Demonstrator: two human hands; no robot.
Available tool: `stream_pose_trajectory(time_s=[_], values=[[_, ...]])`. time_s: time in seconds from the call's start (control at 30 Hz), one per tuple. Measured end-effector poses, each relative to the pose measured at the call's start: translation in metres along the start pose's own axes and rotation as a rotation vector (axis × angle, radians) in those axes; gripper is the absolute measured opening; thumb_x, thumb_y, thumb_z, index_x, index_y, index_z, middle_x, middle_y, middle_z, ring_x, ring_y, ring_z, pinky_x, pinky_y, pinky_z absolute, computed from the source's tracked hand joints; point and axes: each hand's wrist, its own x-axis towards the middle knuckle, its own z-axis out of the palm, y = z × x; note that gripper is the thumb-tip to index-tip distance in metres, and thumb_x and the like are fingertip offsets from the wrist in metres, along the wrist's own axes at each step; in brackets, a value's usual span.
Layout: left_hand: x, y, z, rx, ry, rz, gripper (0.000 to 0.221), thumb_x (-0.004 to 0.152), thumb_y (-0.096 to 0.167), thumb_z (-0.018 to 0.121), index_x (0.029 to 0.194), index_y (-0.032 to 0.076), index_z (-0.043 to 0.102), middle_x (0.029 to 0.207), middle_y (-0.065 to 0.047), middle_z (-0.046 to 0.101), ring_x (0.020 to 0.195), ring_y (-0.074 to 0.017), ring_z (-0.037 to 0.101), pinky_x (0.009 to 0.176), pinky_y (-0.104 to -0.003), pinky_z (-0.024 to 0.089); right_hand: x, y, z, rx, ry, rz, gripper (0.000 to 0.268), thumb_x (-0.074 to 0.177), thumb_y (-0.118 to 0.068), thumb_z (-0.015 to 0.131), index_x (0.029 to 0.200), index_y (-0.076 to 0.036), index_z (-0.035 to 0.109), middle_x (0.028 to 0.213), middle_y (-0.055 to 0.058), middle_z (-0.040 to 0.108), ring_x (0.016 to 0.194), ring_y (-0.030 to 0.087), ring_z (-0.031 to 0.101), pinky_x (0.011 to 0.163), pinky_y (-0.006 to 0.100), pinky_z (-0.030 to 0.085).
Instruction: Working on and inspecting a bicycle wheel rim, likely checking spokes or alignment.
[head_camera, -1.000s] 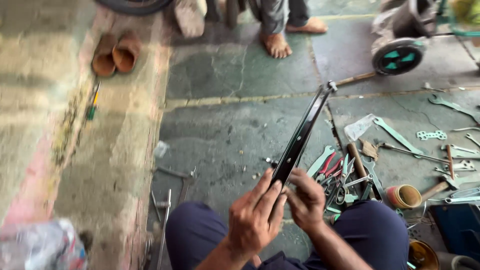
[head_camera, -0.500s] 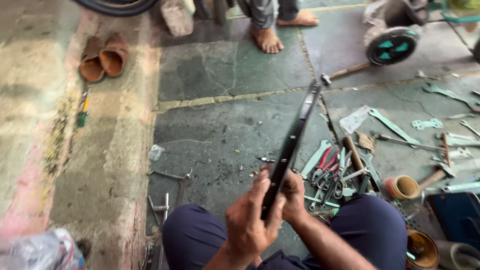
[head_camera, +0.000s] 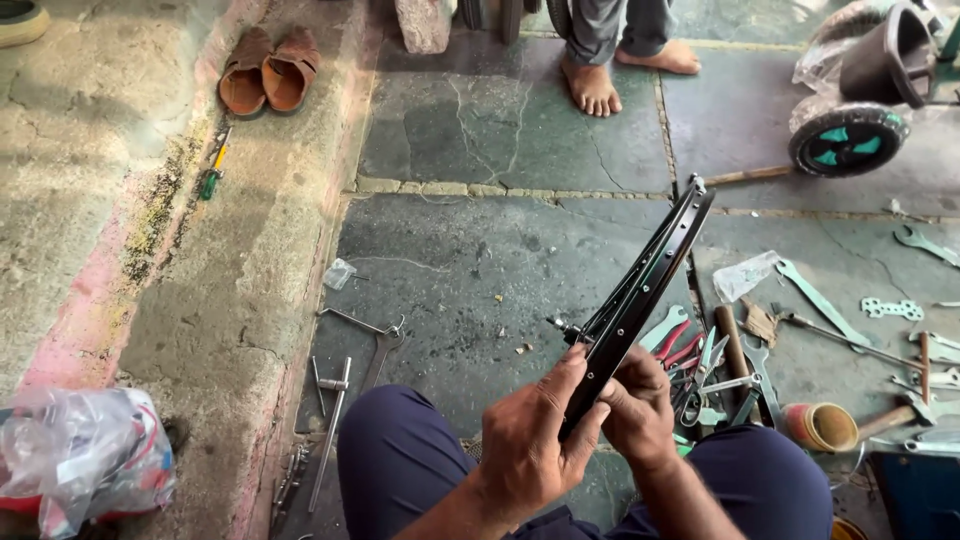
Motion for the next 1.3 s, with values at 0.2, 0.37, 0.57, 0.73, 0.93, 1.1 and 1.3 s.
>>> stream_pose_trajectory(time_s=[0.2,0.37,0.57,0.73,0.93,1.1,1.3], values=[[0.0,-0.004,0.003,-0.011,0.004,0.031,0.056,0.103,0.016,0.072,0.146,-0.008,0.045,0.135,-0.029,0.067,0.103,-0.0341,0.08,0.082,-0.037,0.065,-0.002,0.006,0.006,-0.138,0.118,0.083,0.021,0.106,-0.007,0.06,0.123,0.005,0.066,0.109,0.008,0.07,0.095,0.013,0.065,0.081,0.026,0.054],[0.0,-0.004,0.003,-0.011,-0.004,0.042,0.054,0.106,0.016,0.069,0.146,-0.009,0.043,0.134,-0.029,0.067,0.107,-0.0352,0.079,0.085,-0.036,0.067,-0.006,0.001,0.016,-0.179,0.186,0.019,0.022,0.112,-0.01,0.056,0.128,0.004,0.064,0.112,0.007,0.069,0.098,0.012,0.063,0.084,0.026,0.053],[0.001,-0.005,0.0,-0.003,-0.038,-0.025,0.052,0.102,0.016,0.072,0.141,-0.009,0.048,0.128,-0.03,0.071,0.094,-0.0311,0.08,0.074,-0.036,0.064,0.005,-0.023,0.021,-0.135,-0.108,-0.08,0.019,0.105,-0.002,0.06,0.123,0.003,0.061,0.128,0.012,0.064,0.121,0.02,0.062,0.107,0.036,0.048],[0.001,-0.004,-0.001,0.022,-0.009,-0.029,0.051,0.103,0.017,0.071,0.141,-0.008,0.048,0.13,-0.028,0.069,0.106,-0.0355,0.079,0.084,-0.037,0.066,0.01,-0.021,0.018,-0.355,-0.074,0.007,0.026,0.105,-0.005,0.056,0.127,0.007,0.064,0.129,0.014,0.068,0.121,0.02,0.062,0.106,0.034,0.047],[0.002,-0.001,-0.003,0.034,-0.009,-0.016,0.052,0.104,0.017,0.071,0.142,-0.008,0.046,0.131,-0.028,0.068,0.107,-0.0362,0.078,0.084,-0.037,0.065,-0.006,0.006,-0.017,0.138,0.149,0.248,0.028,0.112,-0.002,0.057,0.128,0.019,0.067,0.106,0.022,0.066,0.089,0.021,0.056,0.08,0.035,0.044],[-0.001,-0.001,0.002,-0.002,-0.005,-0.012,0.054,0.104,0.017,0.071,0.144,-0.008,0.045,0.133,-0.029,0.068,0.101,-0.0336,0.08,0.08,-0.036,0.065,0.008,-0.002,0.013,-0.057,-0.056,0.0,0.018,0.099,0.001,0.067,0.115,0.001,0.06,0.128,0.018,0.07,0.12,0.025,0.067,0.105,0.04,0.053],[-0.005,-0.004,0.006,0.021,-0.011,0.01,0.056,0.103,0.017,0.073,0.145,-0.007,0.045,0.133,-0.028,0.068,0.093,-0.0312,0.08,0.075,-0.037,0.064,0.008,-0.016,0.029,-0.484,0.031,0.088,0.036,0.095,-0.003,0.064,0.13,-0.001,0.066,0.121,0.016,0.071,0.104,0.02,0.07,0.09,0.035,0.059]])
